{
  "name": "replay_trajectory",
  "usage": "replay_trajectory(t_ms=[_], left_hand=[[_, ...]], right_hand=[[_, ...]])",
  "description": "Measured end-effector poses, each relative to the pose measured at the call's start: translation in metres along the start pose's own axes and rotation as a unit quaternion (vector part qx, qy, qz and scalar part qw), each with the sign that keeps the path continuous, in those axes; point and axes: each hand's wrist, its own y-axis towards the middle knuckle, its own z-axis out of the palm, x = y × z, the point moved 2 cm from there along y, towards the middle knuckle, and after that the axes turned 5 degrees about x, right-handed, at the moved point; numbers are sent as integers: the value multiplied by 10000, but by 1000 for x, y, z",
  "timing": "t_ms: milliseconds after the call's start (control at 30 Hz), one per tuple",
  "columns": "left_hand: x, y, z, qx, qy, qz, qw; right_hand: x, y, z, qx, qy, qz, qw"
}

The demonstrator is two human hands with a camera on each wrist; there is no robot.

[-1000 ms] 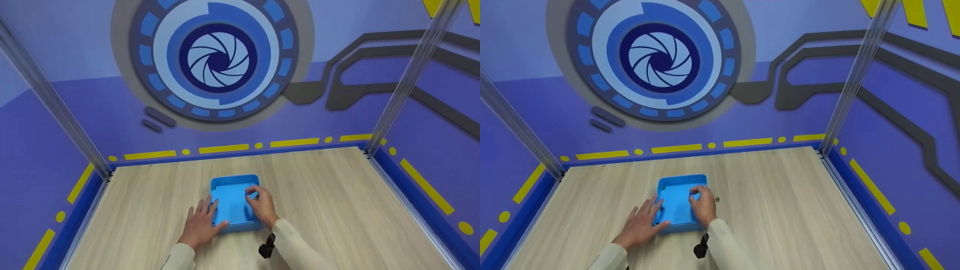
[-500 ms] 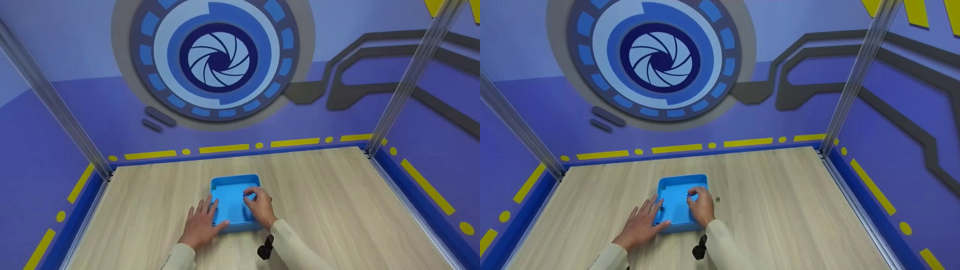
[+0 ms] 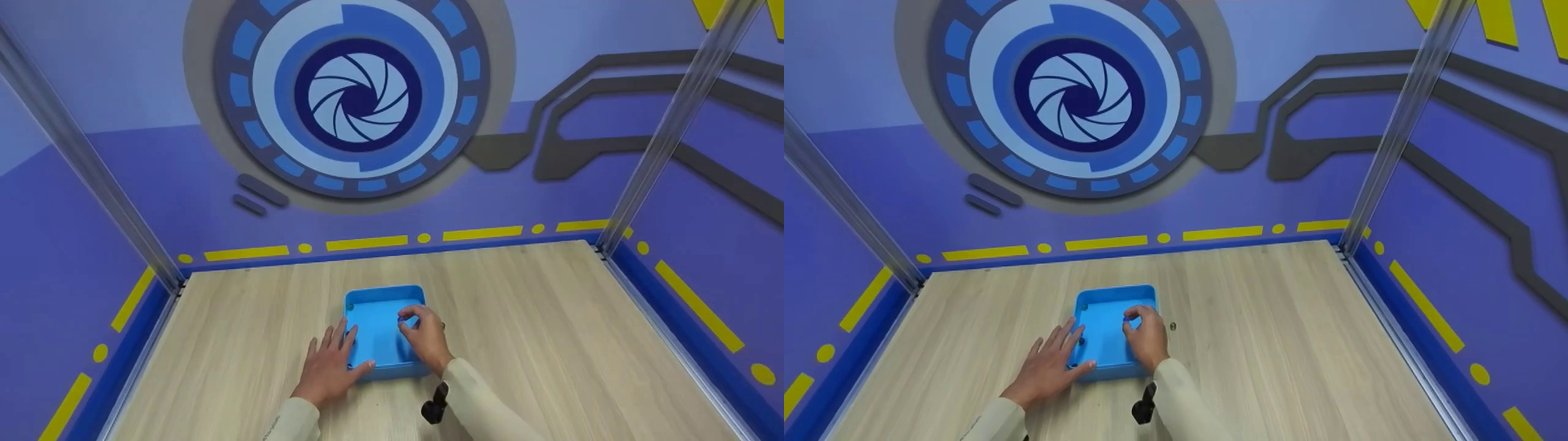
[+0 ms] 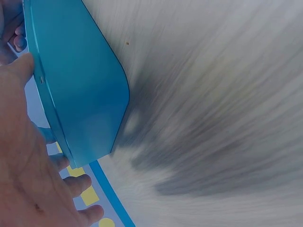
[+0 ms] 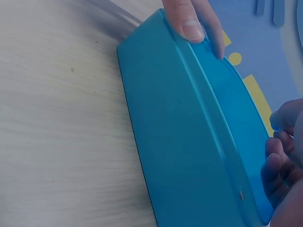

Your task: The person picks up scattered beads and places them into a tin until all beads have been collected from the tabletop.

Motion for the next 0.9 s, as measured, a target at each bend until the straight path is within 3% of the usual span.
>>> replay_trajectory(t_ms=[233,467,900], left_hand=[[-1,-1,-1,2,17,-1,10000],[-2,0,1,-122,137,-12,9998],[-1,-1,1,-96,81,-66,9999]], right_hand=[[2,-1,-1,14,33,-17,10000],[-1,-1,-2,-69,105,-291,9995],[-4,1,-10,31,167,255,9995]])
